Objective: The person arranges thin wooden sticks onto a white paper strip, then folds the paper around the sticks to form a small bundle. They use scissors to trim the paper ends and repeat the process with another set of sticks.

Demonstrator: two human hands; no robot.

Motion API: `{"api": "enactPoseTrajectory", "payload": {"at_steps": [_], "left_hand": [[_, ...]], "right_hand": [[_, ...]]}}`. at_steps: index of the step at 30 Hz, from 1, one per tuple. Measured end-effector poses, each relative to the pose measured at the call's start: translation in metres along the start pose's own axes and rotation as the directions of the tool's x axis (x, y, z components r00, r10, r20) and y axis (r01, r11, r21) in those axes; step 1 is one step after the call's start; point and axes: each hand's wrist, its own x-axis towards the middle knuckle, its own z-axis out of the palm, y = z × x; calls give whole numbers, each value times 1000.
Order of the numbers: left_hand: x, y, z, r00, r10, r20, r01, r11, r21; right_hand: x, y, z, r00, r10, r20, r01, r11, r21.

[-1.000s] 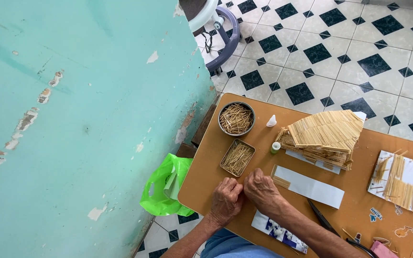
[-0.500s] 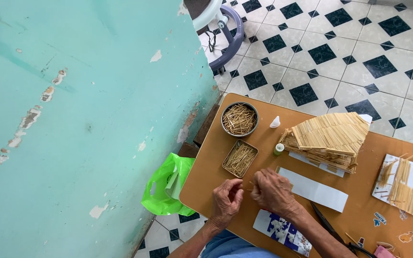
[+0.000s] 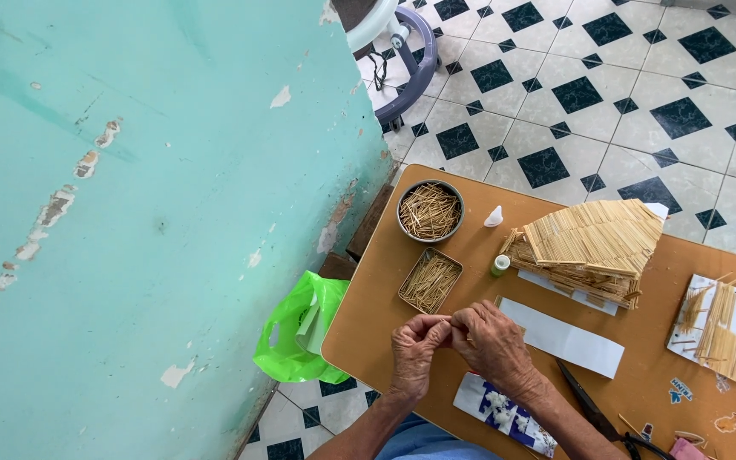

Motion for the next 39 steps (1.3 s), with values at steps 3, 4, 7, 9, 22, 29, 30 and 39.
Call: {"api": "enactPoseTrajectory", "payload": {"at_steps": [3,4,7,9,22,29,30,39], "left_hand": [[1,13,2,997,68,-25,-66,996,61],[3,14,1,997,67,-24,-65,996,62],[5,19,-5,986,159,-44,-153,981,120],[5,23,-8,963,270,-14,-257,930,262],[3,38,16,932,356,71,-362,909,208],[2,42,25,916,381,127,-400,893,208],[2,45,25,914,385,131,-404,894,195],[8,39,21,932,352,83,-361,911,198]], "right_hand": [[2,9,-5,992,105,74,-121,955,272],[0,12,-4,992,106,73,-122,955,271],[-5,19,2,990,67,125,-78,994,81],[-16,18,8,940,-55,336,154,949,-274],[-17,13,31,789,20,614,278,880,-386],[-21,15,31,876,-90,475,307,863,-402],[-21,15,31,886,-74,458,273,881,-387],[-12,3,9,975,-117,190,144,981,-134]]}}
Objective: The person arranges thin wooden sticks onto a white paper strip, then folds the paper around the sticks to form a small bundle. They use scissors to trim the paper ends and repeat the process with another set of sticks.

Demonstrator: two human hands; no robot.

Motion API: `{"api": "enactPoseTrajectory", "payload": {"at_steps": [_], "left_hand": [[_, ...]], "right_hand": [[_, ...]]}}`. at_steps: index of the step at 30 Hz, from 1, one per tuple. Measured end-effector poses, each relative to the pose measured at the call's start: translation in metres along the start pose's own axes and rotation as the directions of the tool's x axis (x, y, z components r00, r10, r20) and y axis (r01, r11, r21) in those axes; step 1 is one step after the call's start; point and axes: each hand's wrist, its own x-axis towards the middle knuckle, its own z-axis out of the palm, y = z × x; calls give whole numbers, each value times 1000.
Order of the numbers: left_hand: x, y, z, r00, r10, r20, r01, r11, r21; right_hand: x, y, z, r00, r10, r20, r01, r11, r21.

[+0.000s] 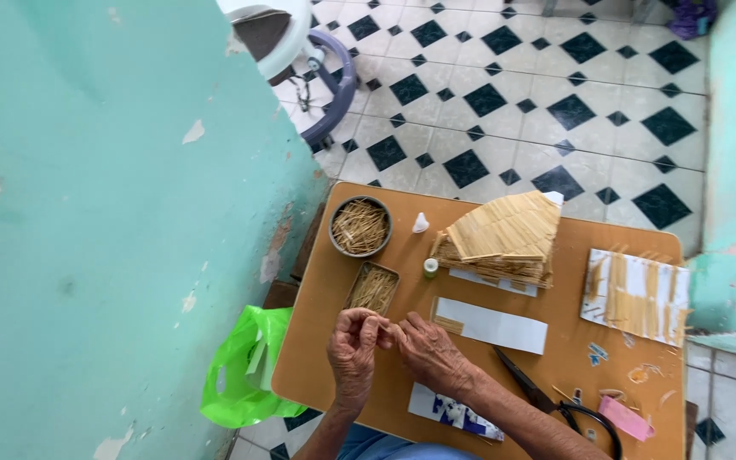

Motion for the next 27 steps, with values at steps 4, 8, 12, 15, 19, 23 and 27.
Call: {"api": "enactPoseTrajectory", "payload": {"at_steps": [4,8,12,15,19,23,27], "left_hand": [[2,-6,7,999,-31,-9,30,999,-24],[4,-3,19,987,-55,154,48,998,51],[3,-15,36,962,8,274,-28,997,69],[0,-28,38,957,-71,281,77,997,-11],[-1,-26,31,938,-131,319,151,988,-37],[1,-27,22,906,-121,405,170,981,-89],[1,-31,14,880,-144,453,223,966,-128]], "right_hand": [[-3,8,-23,976,136,-169,-119,987,106],[-7,13,-58,831,546,-108,-400,721,566],[-2,3,-88,799,594,-90,-393,629,671],[-4,2,-93,785,606,-126,-421,673,609],[-10,5,-89,809,570,-142,-423,733,533],[-14,7,-82,832,536,-147,-400,761,510],[-19,12,-78,869,472,-148,-364,813,454]]}}
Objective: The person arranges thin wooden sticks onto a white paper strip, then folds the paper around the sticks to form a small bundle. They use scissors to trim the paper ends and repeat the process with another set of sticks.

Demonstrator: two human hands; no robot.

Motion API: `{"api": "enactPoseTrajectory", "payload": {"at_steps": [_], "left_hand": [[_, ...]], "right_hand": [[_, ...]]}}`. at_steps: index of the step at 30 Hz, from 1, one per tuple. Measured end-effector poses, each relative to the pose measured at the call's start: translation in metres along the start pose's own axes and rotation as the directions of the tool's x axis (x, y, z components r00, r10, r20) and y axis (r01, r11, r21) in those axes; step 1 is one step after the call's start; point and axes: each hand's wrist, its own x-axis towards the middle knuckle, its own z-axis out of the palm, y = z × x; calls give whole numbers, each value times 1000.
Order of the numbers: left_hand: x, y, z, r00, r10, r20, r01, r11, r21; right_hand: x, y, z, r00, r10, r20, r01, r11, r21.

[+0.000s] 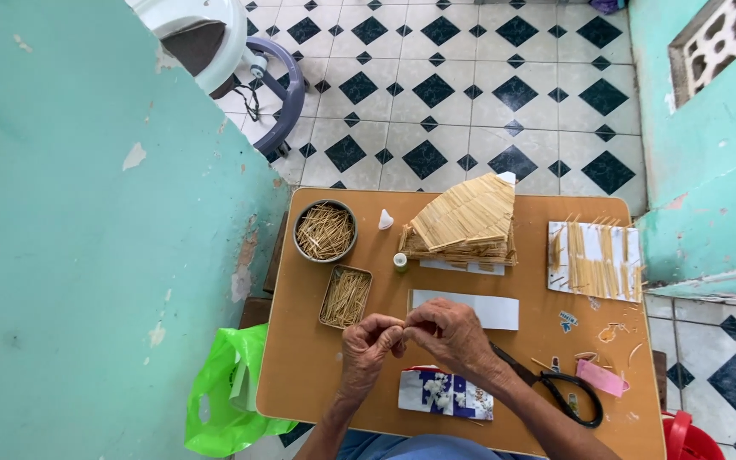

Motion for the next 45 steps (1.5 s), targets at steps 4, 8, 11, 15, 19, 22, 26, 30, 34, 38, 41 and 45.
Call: {"api": "enactPoseTrajectory", "payload": {"at_steps": [4,8,11,15,19,22,26,30,34,38,41,45], "left_hand": [[2,4,-3,998,-16,55,19,999,-51],[-1,4,-7,987,-45,156,65,989,-130],[0,1,-9,973,-79,218,128,967,-218],[3,-2,-7,957,-126,261,208,927,-313],[6,-3,-8,965,-94,246,149,965,-216],[5,4,-8,964,11,266,-11,1000,2],[-1,1,-6,917,295,269,-399,673,623],[-10,-16,-5,920,316,234,-374,525,764],[-15,-19,0,911,348,221,-372,461,806],[-17,-11,3,919,301,254,-378,495,782],[-19,-15,5,934,267,238,-354,591,725],[-20,-18,4,952,236,197,-305,652,694]], "right_hand": [[3,-8,-6,994,-106,-16,103,987,-124],[3,-14,-10,1000,-10,11,10,998,66],[7,-19,-14,997,16,71,-34,962,271],[10,-25,-19,999,-17,52,-4,927,374],[8,-16,-18,997,33,73,-52,959,278],[-3,6,-2,997,-16,78,11,998,66],[-21,24,19,979,-134,153,178,929,-325],[-32,19,24,975,-184,123,216,912,-350],[-42,28,33,976,-177,124,214,873,-439],[-45,33,37,984,-140,114,173,909,-379],[-45,34,38,986,-131,102,157,935,-317],[-46,35,37,987,-127,100,152,941,-302]]}}
